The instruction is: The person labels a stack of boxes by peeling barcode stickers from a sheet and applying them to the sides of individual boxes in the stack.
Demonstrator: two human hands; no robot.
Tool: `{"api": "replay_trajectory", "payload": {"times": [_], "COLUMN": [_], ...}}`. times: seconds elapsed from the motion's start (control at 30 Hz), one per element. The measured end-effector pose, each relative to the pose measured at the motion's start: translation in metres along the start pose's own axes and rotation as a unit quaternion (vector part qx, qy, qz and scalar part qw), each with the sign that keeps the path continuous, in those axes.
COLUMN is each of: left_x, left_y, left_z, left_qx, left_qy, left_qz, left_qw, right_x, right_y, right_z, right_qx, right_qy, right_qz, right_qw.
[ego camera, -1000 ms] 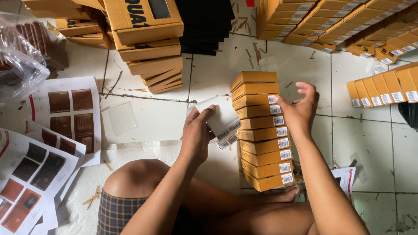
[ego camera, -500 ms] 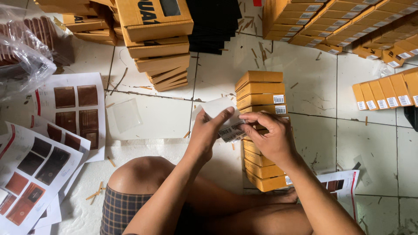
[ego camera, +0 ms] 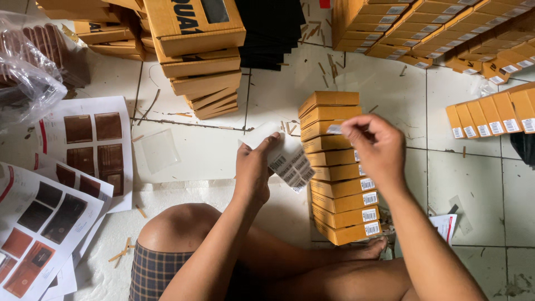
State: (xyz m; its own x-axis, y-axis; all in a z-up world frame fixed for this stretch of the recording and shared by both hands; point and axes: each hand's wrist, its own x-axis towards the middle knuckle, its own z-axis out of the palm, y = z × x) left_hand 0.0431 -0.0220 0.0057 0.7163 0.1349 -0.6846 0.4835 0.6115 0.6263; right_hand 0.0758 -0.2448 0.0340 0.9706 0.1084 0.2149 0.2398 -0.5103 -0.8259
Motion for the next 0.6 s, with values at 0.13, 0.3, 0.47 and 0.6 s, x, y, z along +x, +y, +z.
{"api": "replay_trajectory", "payload": {"times": [0.13, 0.3, 0.47, 0.6], "left_x": [-0.004, -0.012, -0.008, -0.009], "left_y": [0.008, 0.014, 0.011, 0.012], "left_z": [0.005, 0.009, 0.007, 0.005], "left_qx": [-0.001, 0.015, 0.014, 0.016], "left_qy": [0.009, -0.002, -0.007, -0.009], "left_qz": [-0.007, -0.016, -0.009, -0.016], "left_qw": [1.000, 1.000, 1.000, 1.000], "right_x": [0.032, 0.043, 0.048, 0.051], "right_y": [0.100, 0.111, 0.117, 0.128], "right_z": [-0.039, -0.032, -0.023, -0.021], "right_qx": [-0.070, -0.004, 0.005, -0.024], "right_qy": [-0.001, 0.003, -0.006, -0.018], "right_qz": [0.136, 0.194, 0.197, 0.197], "right_qw": [0.988, 0.981, 0.980, 0.980]}}
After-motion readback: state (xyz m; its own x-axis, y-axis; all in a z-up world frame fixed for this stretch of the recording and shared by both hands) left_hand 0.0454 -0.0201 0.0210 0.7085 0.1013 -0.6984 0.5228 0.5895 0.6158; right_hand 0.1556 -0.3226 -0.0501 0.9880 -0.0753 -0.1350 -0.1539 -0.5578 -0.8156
